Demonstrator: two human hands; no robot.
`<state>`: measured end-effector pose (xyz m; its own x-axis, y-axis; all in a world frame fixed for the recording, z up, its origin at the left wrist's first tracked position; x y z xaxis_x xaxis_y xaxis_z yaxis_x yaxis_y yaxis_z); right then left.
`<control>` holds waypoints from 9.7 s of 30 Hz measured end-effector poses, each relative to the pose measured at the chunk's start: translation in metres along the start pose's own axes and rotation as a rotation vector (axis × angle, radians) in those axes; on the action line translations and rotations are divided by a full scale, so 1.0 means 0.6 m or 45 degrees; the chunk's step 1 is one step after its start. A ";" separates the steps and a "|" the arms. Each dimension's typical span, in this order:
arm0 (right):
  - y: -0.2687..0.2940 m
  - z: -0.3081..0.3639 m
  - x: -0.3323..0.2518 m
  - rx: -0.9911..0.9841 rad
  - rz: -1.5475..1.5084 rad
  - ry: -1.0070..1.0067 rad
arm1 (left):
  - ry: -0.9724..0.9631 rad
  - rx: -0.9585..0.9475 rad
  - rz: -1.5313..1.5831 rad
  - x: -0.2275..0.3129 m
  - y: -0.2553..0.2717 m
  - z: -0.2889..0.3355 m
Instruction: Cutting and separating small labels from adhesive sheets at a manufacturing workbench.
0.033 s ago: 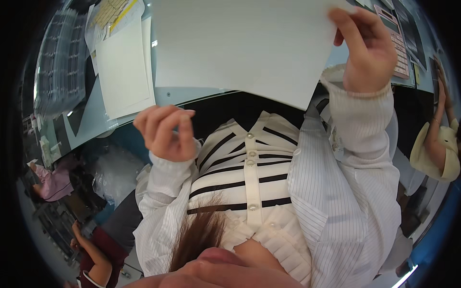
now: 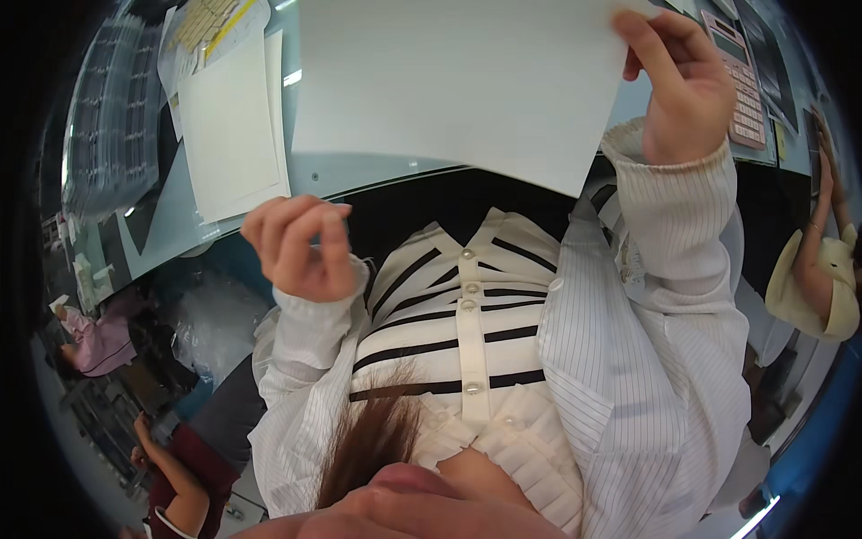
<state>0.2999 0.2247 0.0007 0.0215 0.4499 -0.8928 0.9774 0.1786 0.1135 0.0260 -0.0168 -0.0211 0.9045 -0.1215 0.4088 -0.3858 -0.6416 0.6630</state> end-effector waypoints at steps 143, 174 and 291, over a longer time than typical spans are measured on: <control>-0.061 0.080 0.055 0.042 0.110 -0.511 | -0.132 -0.680 -0.203 0.007 -0.053 -0.060; -0.067 0.057 -0.035 -0.487 0.862 0.687 | 0.068 -0.511 0.049 -0.005 -0.049 -0.096; -0.033 -0.048 -0.085 -1.047 0.182 0.474 | 0.700 -0.239 1.134 -0.021 0.057 -0.141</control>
<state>0.2732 0.2235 0.0566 -0.0778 0.7435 -0.6642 0.5096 0.6023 0.6145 -0.0139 0.0265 0.0495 0.0936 -0.1012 0.9905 -0.9327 -0.3569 0.0517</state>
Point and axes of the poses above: each hand's wrist, its own z-axis away from the middle knuckle, its own y-axis out of the back of the hand, x = y × z, the point moved 1 cm from there along -z, towards the middle knuckle, and after that the axes turned 2 degrees about z, right-handed, at the moved point
